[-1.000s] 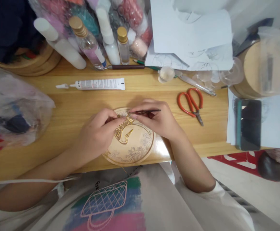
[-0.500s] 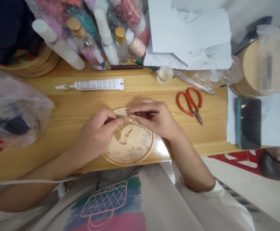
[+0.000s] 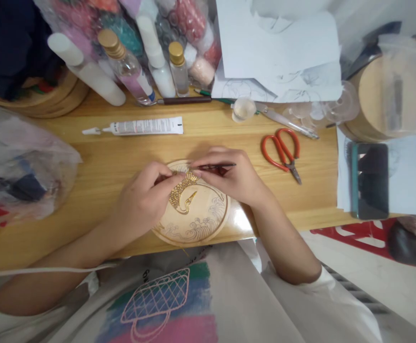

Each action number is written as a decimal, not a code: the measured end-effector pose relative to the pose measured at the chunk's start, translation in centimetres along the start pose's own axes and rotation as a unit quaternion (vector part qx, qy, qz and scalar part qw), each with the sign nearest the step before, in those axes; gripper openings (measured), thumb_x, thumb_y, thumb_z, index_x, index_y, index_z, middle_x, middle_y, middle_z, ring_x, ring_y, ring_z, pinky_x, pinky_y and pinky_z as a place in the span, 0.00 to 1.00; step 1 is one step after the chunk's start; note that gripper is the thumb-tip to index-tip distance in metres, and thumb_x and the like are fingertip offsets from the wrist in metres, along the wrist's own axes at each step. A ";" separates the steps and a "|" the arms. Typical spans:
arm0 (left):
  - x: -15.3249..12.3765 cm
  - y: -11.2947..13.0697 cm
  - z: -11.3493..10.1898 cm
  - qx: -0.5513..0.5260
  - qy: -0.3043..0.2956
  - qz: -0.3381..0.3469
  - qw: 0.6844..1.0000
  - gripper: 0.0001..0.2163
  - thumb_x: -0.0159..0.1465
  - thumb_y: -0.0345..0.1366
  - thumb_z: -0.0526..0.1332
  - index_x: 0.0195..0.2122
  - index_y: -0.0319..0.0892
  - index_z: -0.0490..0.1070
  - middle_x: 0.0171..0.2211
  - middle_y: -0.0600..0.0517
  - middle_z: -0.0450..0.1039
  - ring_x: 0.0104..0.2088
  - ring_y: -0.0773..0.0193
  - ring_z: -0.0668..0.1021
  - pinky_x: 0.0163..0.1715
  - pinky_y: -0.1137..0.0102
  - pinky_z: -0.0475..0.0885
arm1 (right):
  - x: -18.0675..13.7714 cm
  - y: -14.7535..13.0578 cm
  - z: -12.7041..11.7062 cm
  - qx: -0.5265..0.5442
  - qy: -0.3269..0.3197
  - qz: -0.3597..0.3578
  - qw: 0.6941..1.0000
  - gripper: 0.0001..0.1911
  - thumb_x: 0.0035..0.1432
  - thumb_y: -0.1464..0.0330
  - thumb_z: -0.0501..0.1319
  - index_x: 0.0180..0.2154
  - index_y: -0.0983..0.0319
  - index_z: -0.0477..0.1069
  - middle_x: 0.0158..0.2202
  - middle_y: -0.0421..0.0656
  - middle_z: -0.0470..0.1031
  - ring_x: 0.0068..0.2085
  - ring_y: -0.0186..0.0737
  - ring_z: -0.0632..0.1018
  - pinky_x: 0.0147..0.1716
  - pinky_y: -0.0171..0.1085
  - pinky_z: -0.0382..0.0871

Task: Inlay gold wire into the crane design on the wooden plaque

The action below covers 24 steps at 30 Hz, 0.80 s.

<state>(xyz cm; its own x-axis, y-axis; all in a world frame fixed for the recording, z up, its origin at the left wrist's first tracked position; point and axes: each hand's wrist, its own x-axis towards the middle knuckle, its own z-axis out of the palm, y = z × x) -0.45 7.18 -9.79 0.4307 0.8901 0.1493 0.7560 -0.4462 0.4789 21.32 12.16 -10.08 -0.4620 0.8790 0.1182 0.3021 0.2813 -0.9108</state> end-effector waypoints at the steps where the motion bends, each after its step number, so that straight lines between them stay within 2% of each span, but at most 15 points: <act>1: 0.0 0.0 0.1 0.003 0.004 0.003 1.000 0.14 0.75 0.34 0.49 0.41 0.41 0.74 0.34 0.51 0.71 0.32 0.64 0.72 0.33 0.68 0.67 | 0.0 0.0 0.0 0.001 -0.001 0.002 1.000 0.07 0.60 0.66 0.68 0.40 0.58 0.83 0.35 0.44 0.83 0.35 0.38 0.80 0.33 0.36 0.74; 4: -0.1 0.0 0.1 0.013 0.004 0.005 1.000 0.14 0.75 0.34 0.49 0.41 0.41 0.75 0.34 0.50 0.71 0.32 0.63 0.72 0.33 0.67 0.67 | -0.1 0.0 0.0 0.002 -0.001 0.009 1.000 0.07 0.61 0.65 0.68 0.41 0.58 0.83 0.35 0.44 0.83 0.35 0.38 0.80 0.33 0.36 0.74; 10: 0.0 0.2 -0.1 0.071 0.001 0.019 0.997 0.18 0.76 0.35 0.45 0.41 0.41 0.75 0.33 0.51 0.72 0.32 0.64 0.73 0.32 0.69 0.68 | -0.1 -0.1 0.0 0.003 0.001 0.010 1.000 0.07 0.60 0.66 0.69 0.41 0.58 0.83 0.36 0.44 0.83 0.36 0.38 0.81 0.33 0.37 0.75; 17: 0.0 0.0 -0.1 -0.007 -0.011 -0.002 1.000 0.16 0.76 0.36 0.47 0.41 0.41 0.74 0.36 0.49 0.73 0.34 0.61 0.74 0.35 0.66 0.69 | 0.0 -0.1 0.1 0.001 0.000 0.011 1.000 0.07 0.60 0.65 0.69 0.41 0.57 0.83 0.37 0.44 0.84 0.37 0.39 0.81 0.35 0.37 0.76; 21: 0.0 0.0 -0.1 0.011 -0.006 0.009 1.000 0.18 0.76 0.35 0.45 0.41 0.40 0.75 0.35 0.48 0.73 0.34 0.60 0.75 0.34 0.66 0.69 | -0.1 -0.1 0.1 0.012 0.004 0.012 1.000 0.07 0.60 0.66 0.69 0.41 0.58 0.83 0.36 0.44 0.84 0.37 0.39 0.81 0.34 0.37 0.75; 24: 0.1 0.2 -0.2 -0.003 -0.014 -0.013 1.000 0.17 0.76 0.36 0.46 0.40 0.41 0.74 0.34 0.49 0.74 0.34 0.61 0.75 0.35 0.66 0.70 | -0.1 -0.3 0.1 0.019 0.033 0.012 0.999 0.07 0.59 0.67 0.70 0.41 0.59 0.83 0.36 0.43 0.83 0.34 0.37 0.81 0.31 0.35 0.74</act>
<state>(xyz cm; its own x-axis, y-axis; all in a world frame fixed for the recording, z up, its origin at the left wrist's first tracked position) -0.35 7.19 -9.54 0.4246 0.8984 0.1118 0.7640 -0.4218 0.4883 21.16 11.95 -9.83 -0.3981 0.9092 0.1220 0.2792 0.2468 -0.9280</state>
